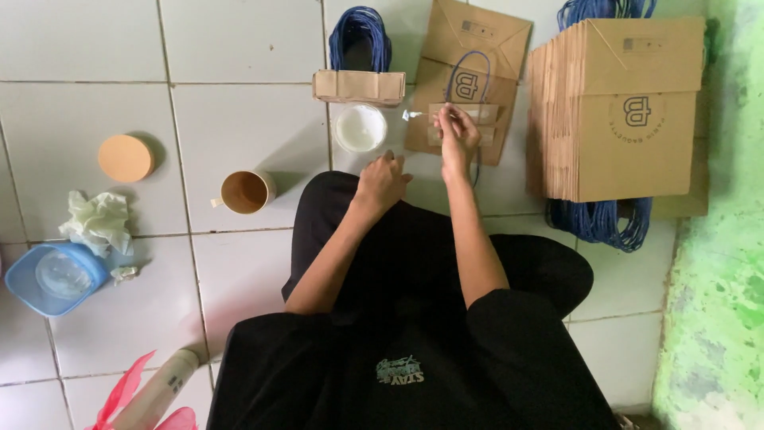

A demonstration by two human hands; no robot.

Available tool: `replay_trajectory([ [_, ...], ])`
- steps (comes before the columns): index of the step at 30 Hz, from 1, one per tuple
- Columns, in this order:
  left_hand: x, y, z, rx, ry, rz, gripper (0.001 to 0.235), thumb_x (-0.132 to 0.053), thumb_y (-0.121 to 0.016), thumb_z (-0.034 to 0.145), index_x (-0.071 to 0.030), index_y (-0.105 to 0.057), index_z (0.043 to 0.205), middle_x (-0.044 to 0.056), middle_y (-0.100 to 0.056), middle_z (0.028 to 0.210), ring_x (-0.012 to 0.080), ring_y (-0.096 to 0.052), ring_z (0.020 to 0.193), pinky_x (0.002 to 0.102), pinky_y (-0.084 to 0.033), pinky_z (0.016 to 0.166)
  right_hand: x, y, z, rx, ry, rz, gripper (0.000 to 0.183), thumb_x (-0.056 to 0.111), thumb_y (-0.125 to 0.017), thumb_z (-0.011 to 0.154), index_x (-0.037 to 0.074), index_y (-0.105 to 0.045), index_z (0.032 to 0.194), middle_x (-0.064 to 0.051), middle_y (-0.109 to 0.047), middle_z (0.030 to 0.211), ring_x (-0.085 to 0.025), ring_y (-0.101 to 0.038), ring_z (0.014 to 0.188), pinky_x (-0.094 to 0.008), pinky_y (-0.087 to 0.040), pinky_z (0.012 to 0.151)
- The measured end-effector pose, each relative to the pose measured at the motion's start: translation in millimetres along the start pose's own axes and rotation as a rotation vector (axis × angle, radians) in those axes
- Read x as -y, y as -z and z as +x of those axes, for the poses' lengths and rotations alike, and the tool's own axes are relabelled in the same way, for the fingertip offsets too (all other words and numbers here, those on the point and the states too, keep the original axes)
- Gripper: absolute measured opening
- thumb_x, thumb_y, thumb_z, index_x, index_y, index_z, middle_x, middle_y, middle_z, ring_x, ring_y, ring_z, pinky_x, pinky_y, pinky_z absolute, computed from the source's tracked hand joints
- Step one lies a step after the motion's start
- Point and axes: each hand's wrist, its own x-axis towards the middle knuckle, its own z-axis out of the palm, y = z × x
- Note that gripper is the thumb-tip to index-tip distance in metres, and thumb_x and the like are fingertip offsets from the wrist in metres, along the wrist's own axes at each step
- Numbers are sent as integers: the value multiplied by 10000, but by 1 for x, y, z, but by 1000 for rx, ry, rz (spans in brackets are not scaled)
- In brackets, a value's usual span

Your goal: The person sits on the floor and assembles a paper bag by folding a cardboard piece and applying glue to it. They then attach blue rope handles to the glued cardboard and press the assembly onto the bag to secure the handles.

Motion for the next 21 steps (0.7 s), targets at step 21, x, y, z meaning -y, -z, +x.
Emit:
replay_trajectory([
  [21, -36, -25, 95, 181, 108, 127, 763, -124, -576, 927, -193, -296, 1634, 155, -758, 1101, 348, -776, 974, 492, -615, 831, -38, 56, 61, -86, 285, -285, 131, 108, -793, 940, 31, -755, 1040, -171, -790, 870, -182, -762, 725, -237, -570, 637],
])
